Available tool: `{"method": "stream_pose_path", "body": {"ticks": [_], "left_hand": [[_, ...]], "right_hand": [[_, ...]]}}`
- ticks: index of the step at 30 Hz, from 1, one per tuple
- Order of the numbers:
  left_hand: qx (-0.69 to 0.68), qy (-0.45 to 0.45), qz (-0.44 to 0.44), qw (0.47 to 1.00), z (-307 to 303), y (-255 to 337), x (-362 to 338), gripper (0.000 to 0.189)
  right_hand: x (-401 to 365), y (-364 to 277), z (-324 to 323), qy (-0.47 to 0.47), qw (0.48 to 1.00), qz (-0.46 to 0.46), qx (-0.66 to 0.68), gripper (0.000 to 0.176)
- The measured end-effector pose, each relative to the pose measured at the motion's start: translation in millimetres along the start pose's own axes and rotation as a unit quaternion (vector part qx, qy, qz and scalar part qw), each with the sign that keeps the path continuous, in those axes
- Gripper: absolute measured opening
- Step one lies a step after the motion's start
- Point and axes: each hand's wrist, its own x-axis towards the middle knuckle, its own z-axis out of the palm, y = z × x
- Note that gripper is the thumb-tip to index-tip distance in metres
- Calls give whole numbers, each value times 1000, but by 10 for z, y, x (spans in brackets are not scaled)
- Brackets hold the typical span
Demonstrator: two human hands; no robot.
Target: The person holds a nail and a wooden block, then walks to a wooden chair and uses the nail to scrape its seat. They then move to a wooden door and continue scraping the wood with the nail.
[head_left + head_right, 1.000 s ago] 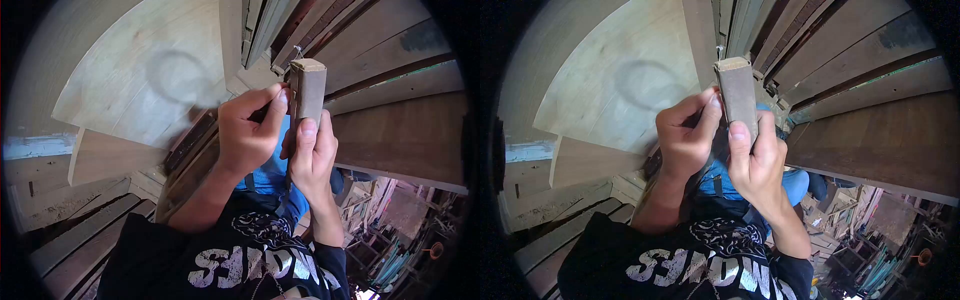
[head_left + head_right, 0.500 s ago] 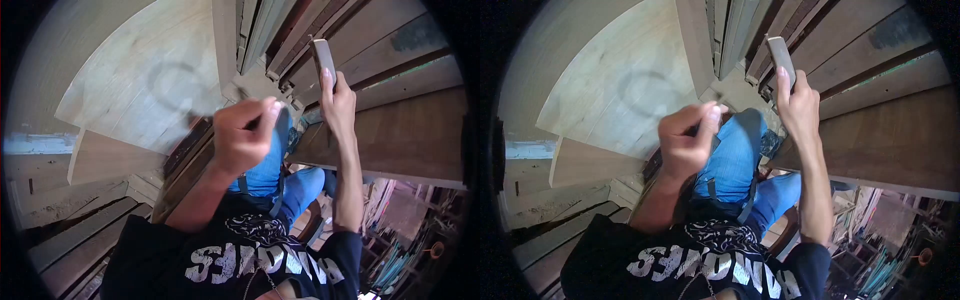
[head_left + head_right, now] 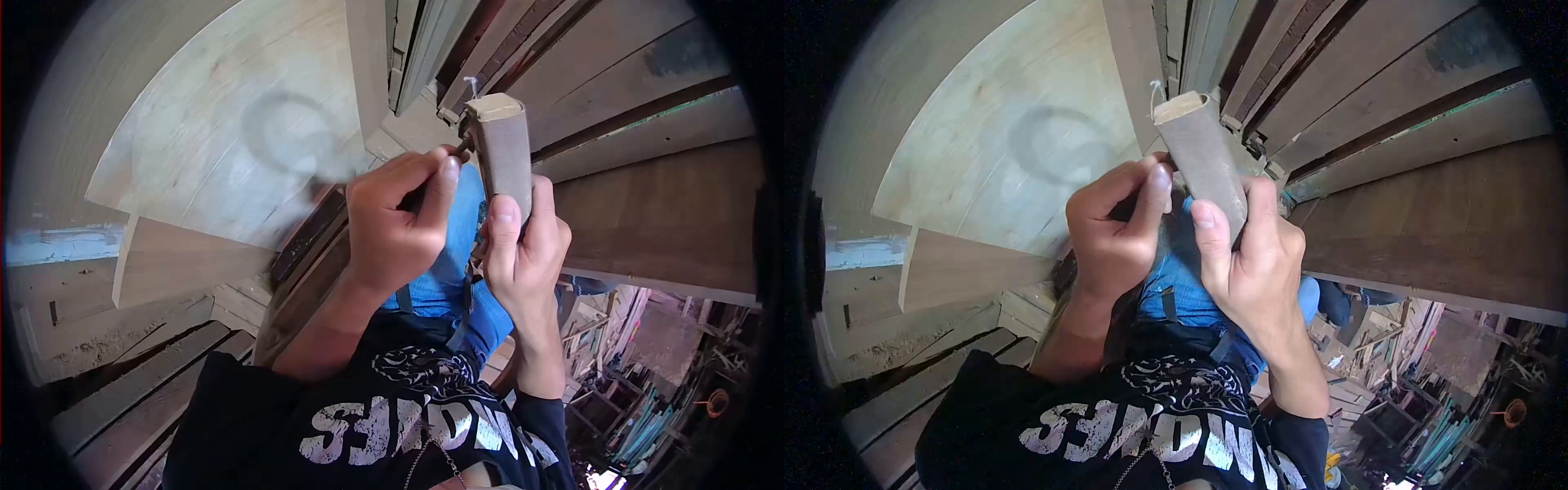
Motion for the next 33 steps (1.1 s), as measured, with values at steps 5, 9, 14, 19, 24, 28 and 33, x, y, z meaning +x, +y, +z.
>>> {"method": "stream_pose_path", "body": {"ticks": [5, 9, 14, 19, 24, 28, 33], "left_hand": [[30, -1, 30, 999, -13, -8, 32, 6], [57, -17, 62, 996, 12, -81, 7, 5], [61, -18, 35, 997, 8, -76, -13, 6], [74, -26, 21, 997, -7, -43, 15, 6], [70, -44, 30, 996, -22, -31, 2, 6], [61, -49, 41, 996, -3, -17, -11, 6], [11, -44, -10, 999, -41, 14, 8, 10]], "right_hand": [[29, -12, 37, 0, 998, 4, -60, 29], [146, -14, 4, 3, 996, -31, -89, 28], [91, 60, -10, -32, 994, -39, -100, 32], [201, 30, -21, -66, 989, -38, -124, 34], [144, 80, -30, -43, 994, -54, -90, 36], [179, 79, -129, -61, 987, -74, -132, 33], [-213, 565, -524, -63, 972, 51, -219, 23]]}}
